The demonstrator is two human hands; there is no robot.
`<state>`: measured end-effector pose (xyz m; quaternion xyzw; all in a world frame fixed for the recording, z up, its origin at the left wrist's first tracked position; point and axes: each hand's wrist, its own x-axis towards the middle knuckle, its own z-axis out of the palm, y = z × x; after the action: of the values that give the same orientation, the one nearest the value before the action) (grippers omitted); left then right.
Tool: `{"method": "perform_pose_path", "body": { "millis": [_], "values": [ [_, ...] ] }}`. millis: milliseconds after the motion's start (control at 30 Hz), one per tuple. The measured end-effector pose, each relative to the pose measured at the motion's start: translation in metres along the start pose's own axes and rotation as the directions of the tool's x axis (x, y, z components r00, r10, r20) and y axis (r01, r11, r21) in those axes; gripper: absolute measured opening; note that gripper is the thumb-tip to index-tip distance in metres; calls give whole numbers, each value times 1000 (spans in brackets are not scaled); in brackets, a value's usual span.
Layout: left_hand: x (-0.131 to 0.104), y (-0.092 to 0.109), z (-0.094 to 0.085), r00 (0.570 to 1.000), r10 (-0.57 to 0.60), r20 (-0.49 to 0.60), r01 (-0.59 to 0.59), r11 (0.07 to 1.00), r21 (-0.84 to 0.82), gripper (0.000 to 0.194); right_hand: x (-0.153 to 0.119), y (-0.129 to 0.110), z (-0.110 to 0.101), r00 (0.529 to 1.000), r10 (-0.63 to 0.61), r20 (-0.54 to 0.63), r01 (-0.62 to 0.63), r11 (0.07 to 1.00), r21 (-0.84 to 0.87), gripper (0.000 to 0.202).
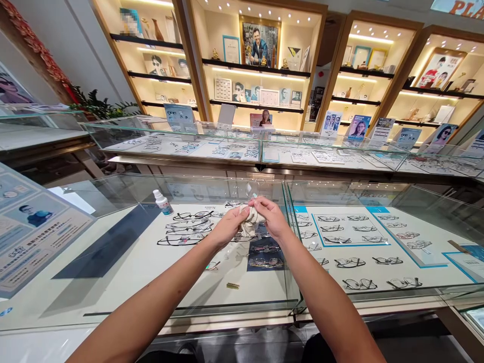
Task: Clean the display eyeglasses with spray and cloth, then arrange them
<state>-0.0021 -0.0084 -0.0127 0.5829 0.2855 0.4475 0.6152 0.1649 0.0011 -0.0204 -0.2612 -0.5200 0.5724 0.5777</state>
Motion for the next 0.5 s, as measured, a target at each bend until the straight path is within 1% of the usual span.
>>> {"method": "perform_pose_path", "body": {
  "millis": [133,267,400,500],
  "values": [
    [1,-4,0,1000,-12,-6,12,996,-93,57,0,-2,0,995,-96,21,98,985,-141,24],
    [2,-3,-1,1000,-21,-20,18,988,-156,59,-1,-2,-1,986,-158,53,166,958,-232,25],
    [3,-4,-3,999,-47,-18,42,975,-217,58,-3,-5,0,982,-162,95,182,940,-287,27],
    [4,-5,-5,999,-52,-4,50,972,-231,57,-4,-9,1,983,-152,104,178,933,-312,29]
  ]
}}
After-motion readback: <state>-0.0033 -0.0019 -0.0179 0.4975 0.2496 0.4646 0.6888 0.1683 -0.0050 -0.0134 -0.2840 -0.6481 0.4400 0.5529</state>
